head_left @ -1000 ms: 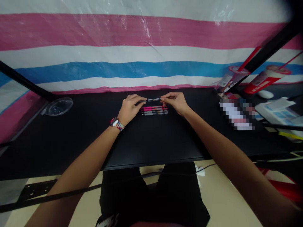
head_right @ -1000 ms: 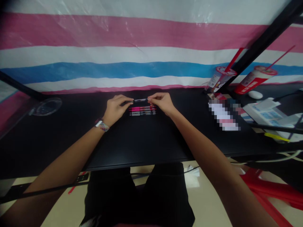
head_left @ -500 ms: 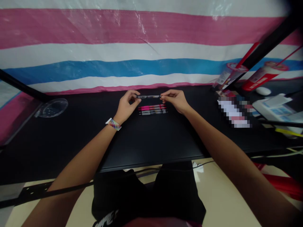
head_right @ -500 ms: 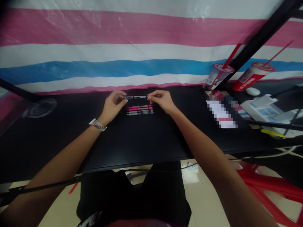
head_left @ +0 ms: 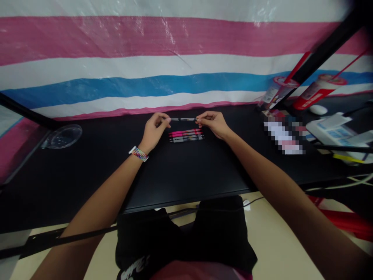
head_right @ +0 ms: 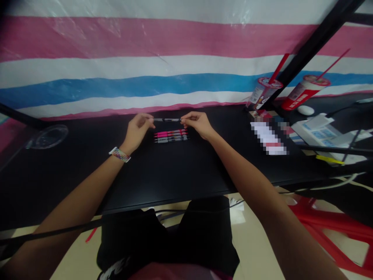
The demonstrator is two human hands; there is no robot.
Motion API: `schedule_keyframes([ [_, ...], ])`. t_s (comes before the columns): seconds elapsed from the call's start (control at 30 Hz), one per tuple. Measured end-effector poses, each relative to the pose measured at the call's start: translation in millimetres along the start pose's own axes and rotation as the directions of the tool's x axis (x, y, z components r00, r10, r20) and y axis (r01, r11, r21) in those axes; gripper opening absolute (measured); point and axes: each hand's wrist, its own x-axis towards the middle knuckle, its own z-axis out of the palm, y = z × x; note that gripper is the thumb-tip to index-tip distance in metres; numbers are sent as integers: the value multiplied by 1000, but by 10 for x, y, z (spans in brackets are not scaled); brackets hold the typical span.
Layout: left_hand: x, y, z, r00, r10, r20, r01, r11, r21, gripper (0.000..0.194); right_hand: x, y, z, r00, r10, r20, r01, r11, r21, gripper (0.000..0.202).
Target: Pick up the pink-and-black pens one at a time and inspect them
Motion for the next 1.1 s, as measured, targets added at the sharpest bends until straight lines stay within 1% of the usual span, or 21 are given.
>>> schedule_keyframes([
  [0.1,5,-14,-14,1000,-2,12,1,1000,11,23,4,4,-2,1000,13,-9,-13,1000,-19,30],
  [0.17,4,-16,-20,1000,-17,21,17,999,31,30,2,-4,5,1000,18,-11,-18,1000,-22,31],
  [0.23,2,-21,-21,1000,-23,14,22,999,26,23,-2,-16,15,1000,20,-10,-20,999,-27,31],
  [0.3,2,-30,-21,1000,-6,-1,6,1000,20,23,-7,-27,24,1000,28,-13,-28,999,-31,30],
  [0.37,2,-43,-24,1000,2,3,-3,999,39,17,-10,-33,29,999,34,-13,-35,999,-26,29],
  [0.43,1,-60,-28,1000,-10,13,9,999,49,21,-11,-36,32,1000,28,-10,-28,1000,-11,28],
  [0.5,-1,-78,-34,1000,-15,12,14,999,33,11,-9,-38,35,1000,23,-11,-23,1000,-2,27],
  [0.6,1,-95,-45,1000,-2,-1,2,1000,16,16,-4,-37,39,999,36,-18,-36,999,7,27],
  [0.63,3,-94,-49,1000,-7,-3,7,1000,21,10,-2,-35,39,999,38,-19,-37,999,15,26],
  [0.67,6,-91,-52,1000,-17,-3,17,999,28,9,1,-33,40,999,34,-20,-34,999,27,26],
  [0.73,12,-81,-58,999,-40,-8,40,998,41,27,3,-25,40,1000,21,-23,-20,999,49,25],
  [0.8,18,-75,-60,999,-51,-11,51,997,49,37,5,-18,41,999,15,-28,-14,998,54,25],
  [0.83,19,-75,-59,998,-54,-15,55,997,48,37,6,-15,42,999,17,-33,-15,999,50,26],
  [0.87,20,-77,-58,998,-58,-20,59,997,46,32,9,-11,44,999,19,-40,-17,999,43,27],
  [0.97,15,-91,-51,996,-70,-47,71,997,31,9,27,8,45,996,7,-83,-4,1000,26,27],
  [1.0,12,-95,-49,996,-75,-56,76,997,20,6,37,17,44,995,-4,-104,7,1000,25,25],
  [1.1,4,-99,-46,993,-95,-69,93,995,-27,10,70,48,37,986,-34,-166,40,999,31,20],
])
